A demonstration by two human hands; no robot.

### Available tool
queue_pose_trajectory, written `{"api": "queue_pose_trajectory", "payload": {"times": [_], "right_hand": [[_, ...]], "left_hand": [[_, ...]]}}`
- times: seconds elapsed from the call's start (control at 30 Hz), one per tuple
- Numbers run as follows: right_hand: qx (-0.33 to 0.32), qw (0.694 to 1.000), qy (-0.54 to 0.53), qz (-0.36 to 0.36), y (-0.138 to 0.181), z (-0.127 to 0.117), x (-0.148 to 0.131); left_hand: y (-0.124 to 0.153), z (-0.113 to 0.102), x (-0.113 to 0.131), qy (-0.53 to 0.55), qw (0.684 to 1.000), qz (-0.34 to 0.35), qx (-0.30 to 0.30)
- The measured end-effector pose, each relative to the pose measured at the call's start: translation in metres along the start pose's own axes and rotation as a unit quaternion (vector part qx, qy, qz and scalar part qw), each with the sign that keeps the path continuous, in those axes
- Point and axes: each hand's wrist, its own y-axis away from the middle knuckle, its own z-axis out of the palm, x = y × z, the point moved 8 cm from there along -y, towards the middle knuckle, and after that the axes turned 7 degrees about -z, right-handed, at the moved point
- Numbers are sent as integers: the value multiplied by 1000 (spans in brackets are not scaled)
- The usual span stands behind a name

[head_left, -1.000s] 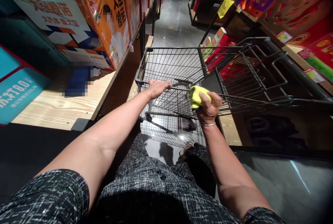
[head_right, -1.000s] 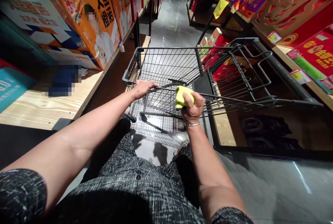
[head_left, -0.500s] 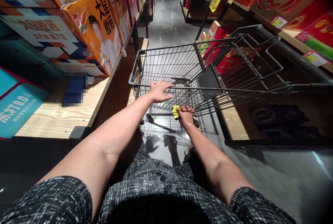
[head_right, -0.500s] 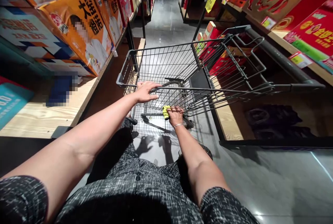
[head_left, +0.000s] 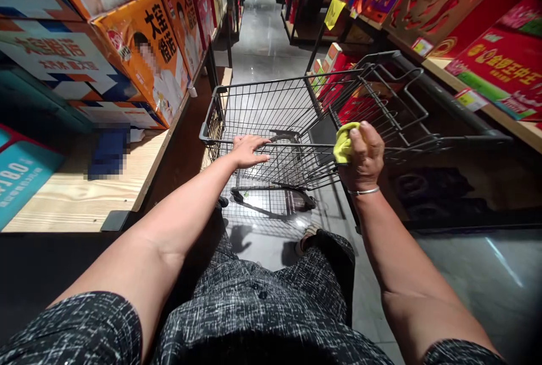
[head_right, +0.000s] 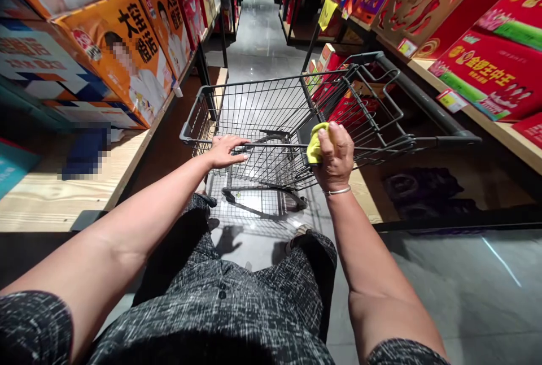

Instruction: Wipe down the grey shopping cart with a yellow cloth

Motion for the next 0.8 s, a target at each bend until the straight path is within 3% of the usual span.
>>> {"api": "queue_pose_trajectory", "payload": {"times": [0.13,0.3,0.43,0.53,0.63,0.7,0.8], "right_hand": [[-137,990,-26,8,31,53,-22],[-363,924,-105,51,131,144,-72],[-426,893,-132,52,169,169,-94],[-423,895,-134,42,157,162,-91],[-385,915,-120,19,122,130,-70],[-307,948,-88,-1,90,92,-46],[-134,991,-18,-22,45,18,-7]], "left_hand": [[0,-1,0,6,1000,4,-3],[-2,-1,0,10,1000,7,1],[-6,-2,-6,10,1000,2,5],[-11,-6,-17,10,1000,-5,20],[-15,-12,-33,6,999,-13,37],[-17,-15,-45,-1,999,-24,44],[-21,-19,-61,-8,998,-39,51]]}}
